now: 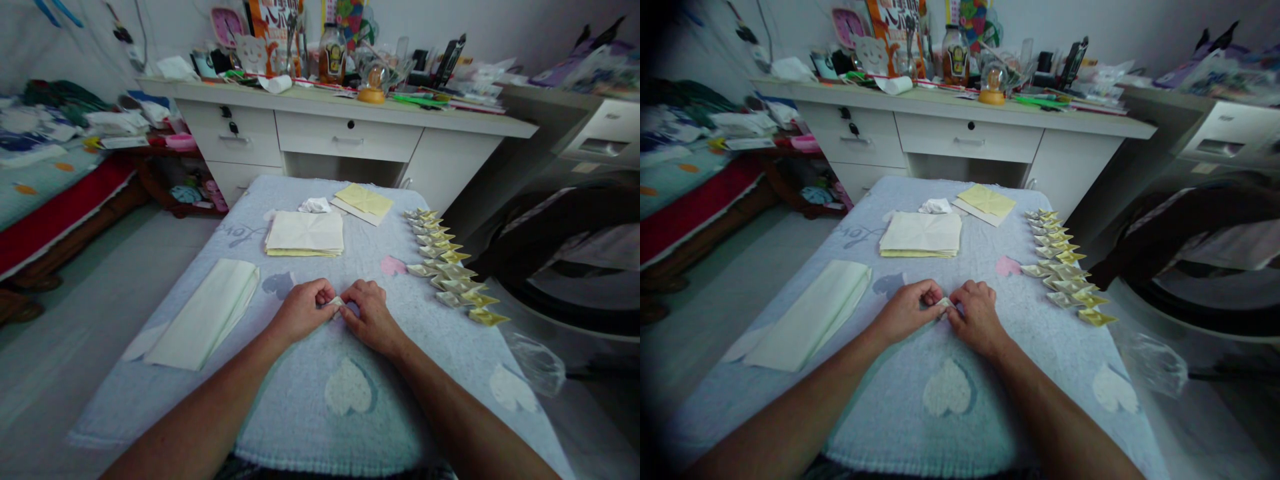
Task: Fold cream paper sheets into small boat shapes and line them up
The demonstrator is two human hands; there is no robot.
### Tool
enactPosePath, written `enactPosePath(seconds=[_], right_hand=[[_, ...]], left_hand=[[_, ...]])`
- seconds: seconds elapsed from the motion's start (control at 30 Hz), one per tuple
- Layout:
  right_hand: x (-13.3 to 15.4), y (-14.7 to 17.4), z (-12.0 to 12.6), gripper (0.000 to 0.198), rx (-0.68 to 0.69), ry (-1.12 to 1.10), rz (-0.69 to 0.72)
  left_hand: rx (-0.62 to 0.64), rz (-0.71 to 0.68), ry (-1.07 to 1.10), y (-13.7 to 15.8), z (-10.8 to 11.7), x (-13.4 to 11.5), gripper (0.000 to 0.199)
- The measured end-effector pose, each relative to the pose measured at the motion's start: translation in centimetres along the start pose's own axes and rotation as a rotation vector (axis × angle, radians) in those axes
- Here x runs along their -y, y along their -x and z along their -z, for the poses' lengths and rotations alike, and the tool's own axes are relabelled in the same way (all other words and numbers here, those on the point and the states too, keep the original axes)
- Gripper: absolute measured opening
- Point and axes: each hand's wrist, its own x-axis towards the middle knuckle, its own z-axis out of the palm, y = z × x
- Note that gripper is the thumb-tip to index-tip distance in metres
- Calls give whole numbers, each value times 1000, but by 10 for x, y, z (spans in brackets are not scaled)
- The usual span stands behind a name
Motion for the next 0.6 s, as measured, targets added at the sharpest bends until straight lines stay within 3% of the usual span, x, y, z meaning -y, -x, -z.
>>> enactPosePath(seconds=[0.13, 0.23, 0.37, 0.6], right_hand=[[0, 0, 3, 11, -23, -89, 61], [-1, 0, 3, 12, -49, -136, 98], [1, 0, 5, 14, -63, -179, 122], [2, 0, 12, 14, -43, -291, 123]], left_hand=[[-5, -2, 97, 0, 0, -1, 25], [15, -6, 63, 1, 2, -5, 15], [19, 5, 71, 3, 3, -8, 17], [26, 56, 312, 1, 6, -7, 22]])
